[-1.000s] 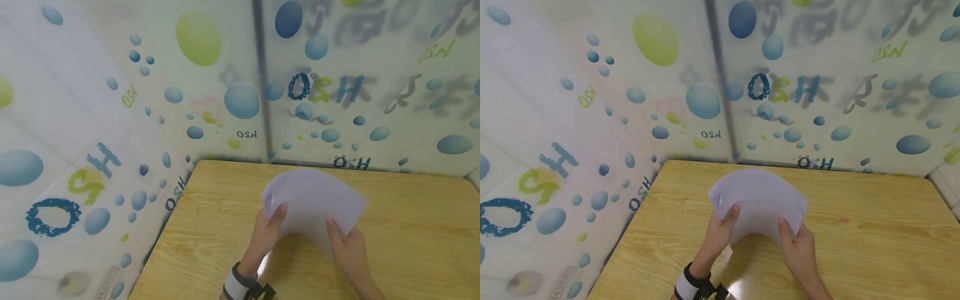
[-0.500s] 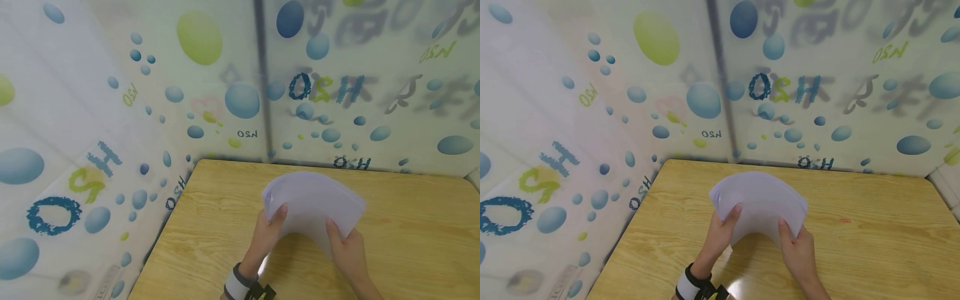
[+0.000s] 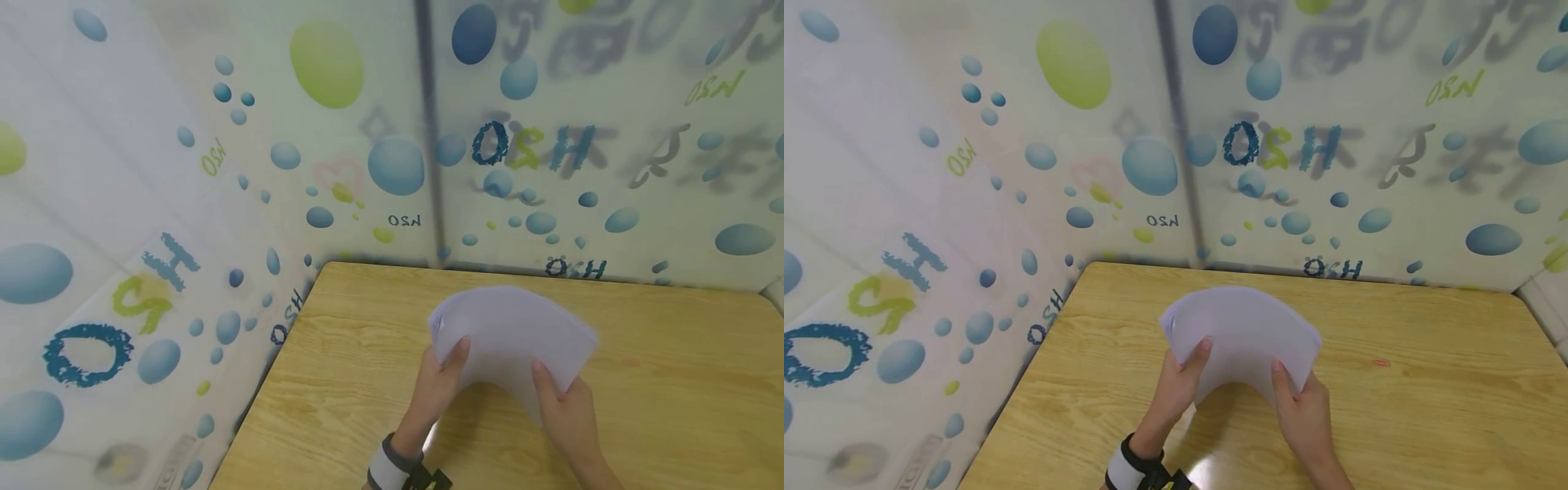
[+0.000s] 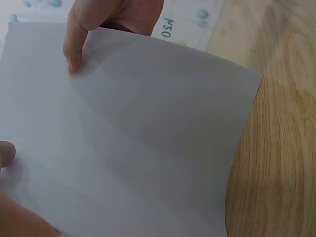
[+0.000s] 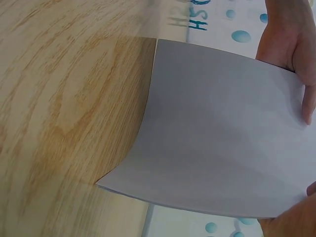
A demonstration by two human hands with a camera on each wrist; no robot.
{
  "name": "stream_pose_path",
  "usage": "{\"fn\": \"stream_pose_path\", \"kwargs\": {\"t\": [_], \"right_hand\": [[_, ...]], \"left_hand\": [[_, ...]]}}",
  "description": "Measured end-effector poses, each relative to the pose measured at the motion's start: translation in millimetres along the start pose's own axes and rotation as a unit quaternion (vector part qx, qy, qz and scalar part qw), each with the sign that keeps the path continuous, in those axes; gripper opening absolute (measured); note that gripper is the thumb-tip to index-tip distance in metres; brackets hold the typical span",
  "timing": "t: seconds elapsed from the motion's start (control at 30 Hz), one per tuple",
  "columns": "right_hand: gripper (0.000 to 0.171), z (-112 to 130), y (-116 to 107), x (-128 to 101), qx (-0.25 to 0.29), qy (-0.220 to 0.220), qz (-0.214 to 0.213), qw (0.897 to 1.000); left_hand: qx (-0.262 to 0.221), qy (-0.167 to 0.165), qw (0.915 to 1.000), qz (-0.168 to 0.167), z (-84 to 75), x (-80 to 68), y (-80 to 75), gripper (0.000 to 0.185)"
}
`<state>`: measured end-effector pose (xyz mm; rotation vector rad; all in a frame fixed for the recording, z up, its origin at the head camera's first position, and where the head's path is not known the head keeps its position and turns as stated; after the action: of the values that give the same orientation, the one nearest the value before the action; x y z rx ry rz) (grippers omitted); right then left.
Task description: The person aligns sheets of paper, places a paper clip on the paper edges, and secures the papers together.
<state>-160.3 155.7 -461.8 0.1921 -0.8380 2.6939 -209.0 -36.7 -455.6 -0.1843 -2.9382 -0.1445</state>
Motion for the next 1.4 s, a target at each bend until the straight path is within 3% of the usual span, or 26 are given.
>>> {"fn": "stream_pose_path", "kwargs": {"t": [0.17,0.47,0.73,0.93,1.07,1.4], "right_hand": [[0.026,-1,0,-1,0.005,0.001,0.001,1.000],[0.029,-5,2,-2,-0.006,-0.004,0.008,1.000],[0.028,-6,1,-3,-0.007,-0.003,0.010,1.000],[0.027,-5,-5,1,-0.014,0.007,-0.001,1.000],[0.026,0,-11,3,-0.004,0.024,-0.008,1.000],[0.023,34,-44,14,0.022,-0.016,-0.034,0.999]], "left_hand": [[0.000,0.008,1.0000,-0.006,3.2,-1.6,-0.3,0.017],[-0.004,0.016,0.9998,0.015,9.2,-4.3,-2.7,0.025],[0.003,0.030,0.9993,0.022,5.8,-4.4,-3.7,0.019],[0.012,0.039,0.9990,0.017,-10.9,-2.8,-7.9,0.021],[0.021,0.066,0.9975,0.015,-19.0,0.2,-11.8,0.019],[0.014,0.186,0.9819,0.033,-71.3,2.0,-13.2,0.021]]}}
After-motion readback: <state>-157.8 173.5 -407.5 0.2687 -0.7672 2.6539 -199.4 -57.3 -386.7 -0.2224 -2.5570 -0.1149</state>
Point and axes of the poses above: each hand's wrist, its own x-axis towards the middle knuckle, its own y-axis out of the palm, z = x × y, the point moved 3 cm from there along x, towards the middle knuckle, and after that the axes turned 11 degrees about -x, right-handed, at the moved point
